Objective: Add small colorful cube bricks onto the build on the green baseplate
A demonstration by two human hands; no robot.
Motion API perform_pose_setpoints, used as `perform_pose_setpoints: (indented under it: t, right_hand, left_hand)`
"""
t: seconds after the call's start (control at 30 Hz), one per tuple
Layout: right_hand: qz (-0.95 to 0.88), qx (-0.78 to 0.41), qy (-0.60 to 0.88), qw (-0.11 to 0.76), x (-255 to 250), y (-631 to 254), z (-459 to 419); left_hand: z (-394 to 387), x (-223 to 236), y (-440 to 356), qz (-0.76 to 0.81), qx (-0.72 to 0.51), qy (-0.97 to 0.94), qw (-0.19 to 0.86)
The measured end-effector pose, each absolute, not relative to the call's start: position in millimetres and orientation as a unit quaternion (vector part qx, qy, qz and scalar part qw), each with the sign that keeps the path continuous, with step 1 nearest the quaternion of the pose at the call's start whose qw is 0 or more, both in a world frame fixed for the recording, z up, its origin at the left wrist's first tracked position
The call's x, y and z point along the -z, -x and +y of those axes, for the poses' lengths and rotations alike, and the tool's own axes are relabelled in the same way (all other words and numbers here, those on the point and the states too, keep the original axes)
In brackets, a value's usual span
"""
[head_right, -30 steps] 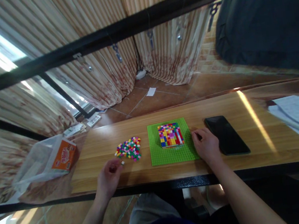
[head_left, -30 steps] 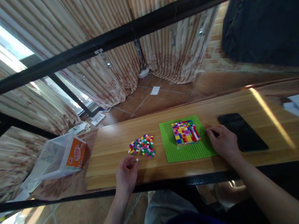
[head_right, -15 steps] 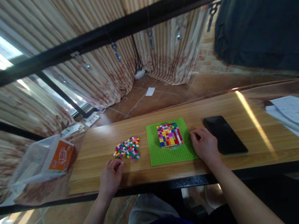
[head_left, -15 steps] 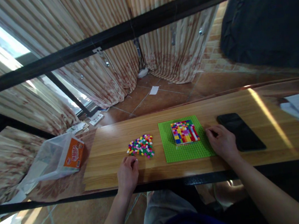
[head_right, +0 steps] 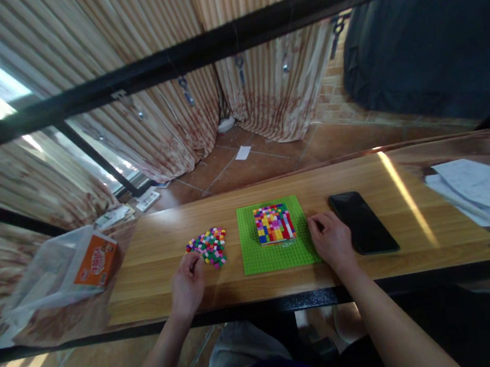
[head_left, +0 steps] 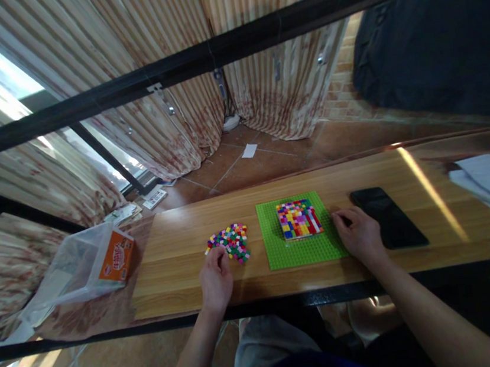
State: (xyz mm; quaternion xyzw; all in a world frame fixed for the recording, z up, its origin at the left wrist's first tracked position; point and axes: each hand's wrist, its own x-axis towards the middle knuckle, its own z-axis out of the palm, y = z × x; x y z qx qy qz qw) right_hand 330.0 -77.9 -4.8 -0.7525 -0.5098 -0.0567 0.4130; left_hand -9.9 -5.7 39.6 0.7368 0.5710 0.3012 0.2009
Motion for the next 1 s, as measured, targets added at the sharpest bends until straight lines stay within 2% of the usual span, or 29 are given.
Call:
perform_pose_setpoints:
  t: [0.3,0.73,1.0]
  right_hand:
    - [-0.515,0.064,0.747,0.415,4.7,-330.4,-77.7]
    - [-0.511,0.059,0.750,0.417,6.3,-331.3,-77.0]
    - [-0.518,0.070,0.745,0.415,6.4,-331.7,-76.9]
  left_hand:
    - [2.3,-38.4,4.4,0.591,-0.311,-0.715,0.206]
    - [5.1,-48.2,5.3,0.530,-0.360,-0.657,0.397]
    - [3.1,-44.4,1.0,0.542,-0.383,-0.620,0.419]
